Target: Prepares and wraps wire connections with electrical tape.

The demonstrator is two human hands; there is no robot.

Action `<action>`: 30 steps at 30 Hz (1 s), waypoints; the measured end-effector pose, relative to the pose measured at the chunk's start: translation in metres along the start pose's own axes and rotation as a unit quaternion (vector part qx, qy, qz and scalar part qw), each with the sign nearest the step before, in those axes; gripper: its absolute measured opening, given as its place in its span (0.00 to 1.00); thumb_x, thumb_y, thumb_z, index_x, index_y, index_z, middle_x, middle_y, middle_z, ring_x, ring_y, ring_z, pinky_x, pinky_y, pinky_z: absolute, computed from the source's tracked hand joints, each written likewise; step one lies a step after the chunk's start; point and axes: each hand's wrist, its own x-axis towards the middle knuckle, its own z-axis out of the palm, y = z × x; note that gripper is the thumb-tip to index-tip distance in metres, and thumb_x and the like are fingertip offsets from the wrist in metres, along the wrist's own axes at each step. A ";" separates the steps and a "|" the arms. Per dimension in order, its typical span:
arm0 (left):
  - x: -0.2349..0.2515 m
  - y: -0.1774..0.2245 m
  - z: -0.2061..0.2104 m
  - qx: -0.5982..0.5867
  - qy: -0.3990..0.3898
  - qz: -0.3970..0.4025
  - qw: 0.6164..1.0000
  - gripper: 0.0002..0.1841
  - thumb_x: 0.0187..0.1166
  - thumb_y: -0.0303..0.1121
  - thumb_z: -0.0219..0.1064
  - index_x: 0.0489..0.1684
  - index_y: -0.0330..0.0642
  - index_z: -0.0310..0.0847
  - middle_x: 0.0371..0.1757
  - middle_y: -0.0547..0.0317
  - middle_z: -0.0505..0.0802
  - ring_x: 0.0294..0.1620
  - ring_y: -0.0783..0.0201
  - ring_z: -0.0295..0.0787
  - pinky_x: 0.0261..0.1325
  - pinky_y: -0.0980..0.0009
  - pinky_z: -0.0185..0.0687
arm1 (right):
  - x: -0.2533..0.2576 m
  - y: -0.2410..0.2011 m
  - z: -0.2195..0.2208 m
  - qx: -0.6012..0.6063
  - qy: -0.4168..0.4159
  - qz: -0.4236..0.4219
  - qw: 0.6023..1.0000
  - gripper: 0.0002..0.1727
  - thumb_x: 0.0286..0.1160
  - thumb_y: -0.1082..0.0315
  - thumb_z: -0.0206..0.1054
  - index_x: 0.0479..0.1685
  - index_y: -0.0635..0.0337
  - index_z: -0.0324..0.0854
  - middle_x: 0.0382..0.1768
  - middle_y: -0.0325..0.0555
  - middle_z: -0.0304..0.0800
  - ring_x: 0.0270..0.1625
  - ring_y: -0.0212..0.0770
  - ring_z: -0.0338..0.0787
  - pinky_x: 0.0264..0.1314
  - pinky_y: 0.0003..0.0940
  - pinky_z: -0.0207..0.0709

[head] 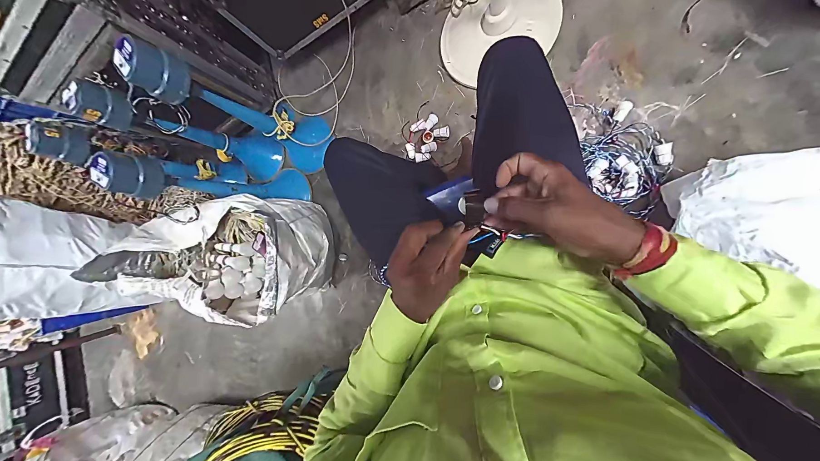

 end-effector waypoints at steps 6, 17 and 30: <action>-0.001 -0.001 -0.002 -0.025 -0.033 -0.049 0.998 0.07 0.70 0.29 0.80 0.39 0.34 0.95 0.38 0.50 0.90 0.39 0.69 0.88 0.45 0.79 0.87 | -0.005 0.031 0.002 -0.183 -0.027 -0.204 0.962 0.12 0.76 0.60 0.73 0.46 0.59 0.92 0.54 0.42 0.90 0.48 0.25 0.91 0.49 0.20 0.88; 0.015 -0.012 -0.006 -0.039 -0.166 -0.014 0.985 0.14 0.79 0.22 0.66 0.59 0.32 0.89 0.55 0.41 0.89 0.57 0.57 0.89 0.63 0.69 0.86 | -0.012 0.013 0.005 -0.009 -0.044 -0.018 0.999 0.12 0.83 0.73 0.62 0.36 0.60 0.92 0.53 0.40 0.90 0.52 0.29 0.87 0.51 0.22 0.81; -0.003 -0.013 0.000 -0.123 -0.046 -0.064 0.989 0.08 0.82 0.23 0.66 0.47 0.31 0.92 0.51 0.47 0.95 0.53 0.63 0.93 0.59 0.69 0.90 | -0.014 0.022 0.003 -0.170 0.065 -0.126 0.975 0.06 0.77 0.66 0.73 0.45 0.53 0.95 0.30 0.29 0.94 0.27 0.20 0.87 0.29 0.17 0.81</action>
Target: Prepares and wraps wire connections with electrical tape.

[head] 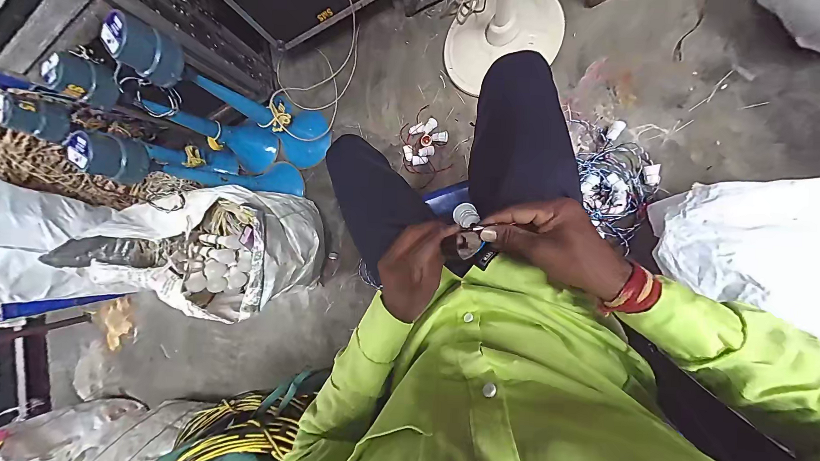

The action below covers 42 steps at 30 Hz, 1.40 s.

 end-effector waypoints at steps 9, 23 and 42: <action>0.018 0.022 0.001 -0.389 0.059 -0.537 0.746 0.15 0.88 0.25 0.52 0.36 0.41 0.86 0.26 0.61 0.91 0.15 0.77 0.77 0.17 0.83 0.73 | -0.004 0.014 0.011 -0.146 0.040 -0.230 0.961 0.13 0.81 0.67 0.65 0.48 0.63 0.94 0.52 0.49 0.96 0.53 0.34 0.94 0.57 0.26 0.86; 0.008 0.012 -0.007 -0.432 -0.044 -0.493 0.754 0.23 0.85 0.27 0.55 0.80 0.45 0.74 0.48 0.49 0.94 0.29 0.69 0.88 0.29 0.77 0.84 | -0.007 0.013 0.011 -0.143 0.016 -0.082 0.986 0.13 0.78 0.57 0.69 0.47 0.53 0.95 0.38 0.32 0.96 0.38 0.20 0.90 0.41 0.19 0.84; 0.011 0.025 -0.010 0.063 -0.149 -0.157 0.974 0.08 0.74 0.26 0.70 0.45 0.37 0.93 0.43 0.54 0.95 0.40 0.70 0.91 0.44 0.74 0.89 | -0.007 0.012 0.018 -0.086 -0.004 -0.045 0.995 0.08 0.86 0.62 0.61 0.47 0.55 0.83 0.28 0.30 0.84 0.27 0.21 0.81 0.28 0.18 0.77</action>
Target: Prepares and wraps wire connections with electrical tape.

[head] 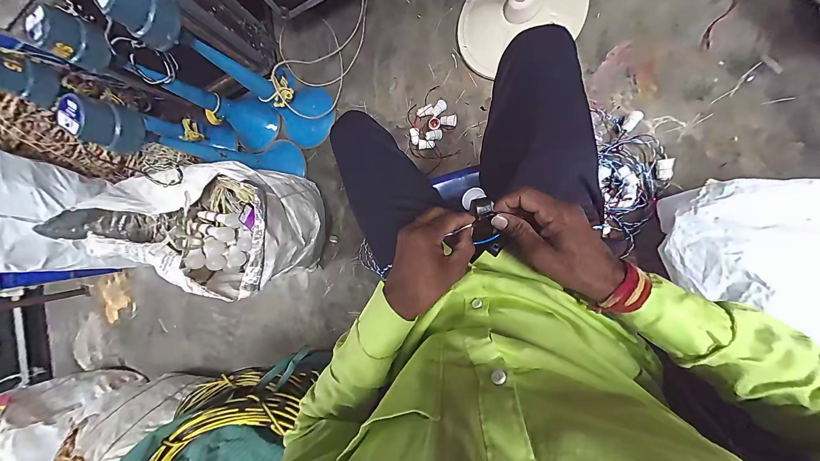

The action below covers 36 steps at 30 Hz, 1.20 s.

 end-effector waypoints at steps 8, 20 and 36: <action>0.003 -0.005 0.012 0.105 0.102 0.140 0.979 0.09 0.77 0.26 0.72 0.49 0.42 0.95 0.45 0.49 0.93 0.44 0.57 0.91 0.47 0.64 0.89 | 0.012 -0.012 -0.011 0.252 -0.049 0.145 0.955 0.03 0.84 0.72 0.65 0.43 0.59 0.82 0.24 0.34 0.84 0.22 0.23 0.78 0.23 0.16 0.71; -0.006 -0.015 0.035 -0.204 0.189 0.075 0.958 0.10 0.76 0.19 0.65 0.46 0.31 0.92 0.51 0.53 0.92 0.48 0.71 0.89 0.50 0.77 0.88 | 0.008 0.007 -0.017 0.010 0.039 -0.129 0.991 0.09 0.77 0.64 0.72 0.45 0.57 0.95 0.46 0.39 0.96 0.47 0.25 0.92 0.52 0.21 0.87; 0.017 -0.002 0.026 -0.512 0.019 -0.353 0.783 0.11 0.87 0.21 0.51 0.52 0.37 0.80 0.21 0.64 0.83 0.13 0.79 0.70 0.14 0.85 0.62 | 0.004 0.028 -0.014 0.001 -0.020 -0.218 0.976 0.14 0.81 0.61 0.68 0.44 0.60 0.96 0.47 0.44 0.96 0.50 0.29 0.92 0.56 0.24 0.86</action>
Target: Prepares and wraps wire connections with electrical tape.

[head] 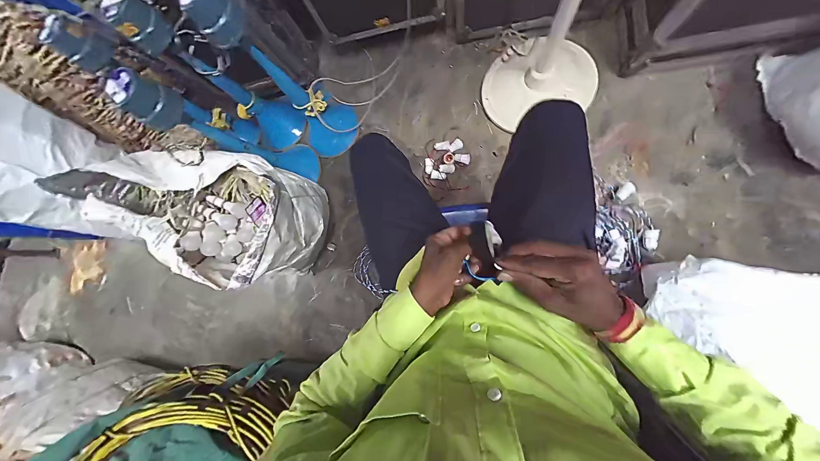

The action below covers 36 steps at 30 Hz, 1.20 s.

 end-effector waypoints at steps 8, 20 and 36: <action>-0.008 0.005 0.000 0.211 -0.065 0.153 0.963 0.11 0.83 0.27 0.64 0.42 0.27 0.89 0.30 0.54 0.92 0.26 0.74 0.83 0.33 0.74 0.82 | 0.012 -0.003 0.000 0.082 -0.018 0.108 0.991 0.28 0.73 0.59 0.73 0.72 0.62 0.82 0.65 0.48 0.86 0.62 0.33 0.88 0.62 0.29 0.86; -0.008 0.005 -0.005 0.109 -0.168 0.185 0.962 0.11 0.84 0.24 0.60 0.49 0.26 0.88 0.33 0.58 0.89 0.31 0.79 0.77 0.38 0.79 0.74 | 0.037 -0.011 -0.005 0.146 0.130 0.211 0.958 0.14 0.79 0.77 0.59 0.53 0.59 0.88 0.39 0.27 0.94 0.37 0.27 0.92 0.41 0.26 0.90; -0.006 0.005 -0.010 0.251 -0.007 0.272 0.929 0.15 0.84 0.37 0.66 0.40 0.31 0.92 0.35 0.50 0.94 0.38 0.64 0.89 0.49 0.61 0.82 | 0.013 -0.021 -0.001 0.261 0.074 0.254 0.928 0.12 0.80 0.59 0.70 0.57 0.51 0.83 0.56 0.41 0.95 0.59 0.43 0.94 0.63 0.39 0.90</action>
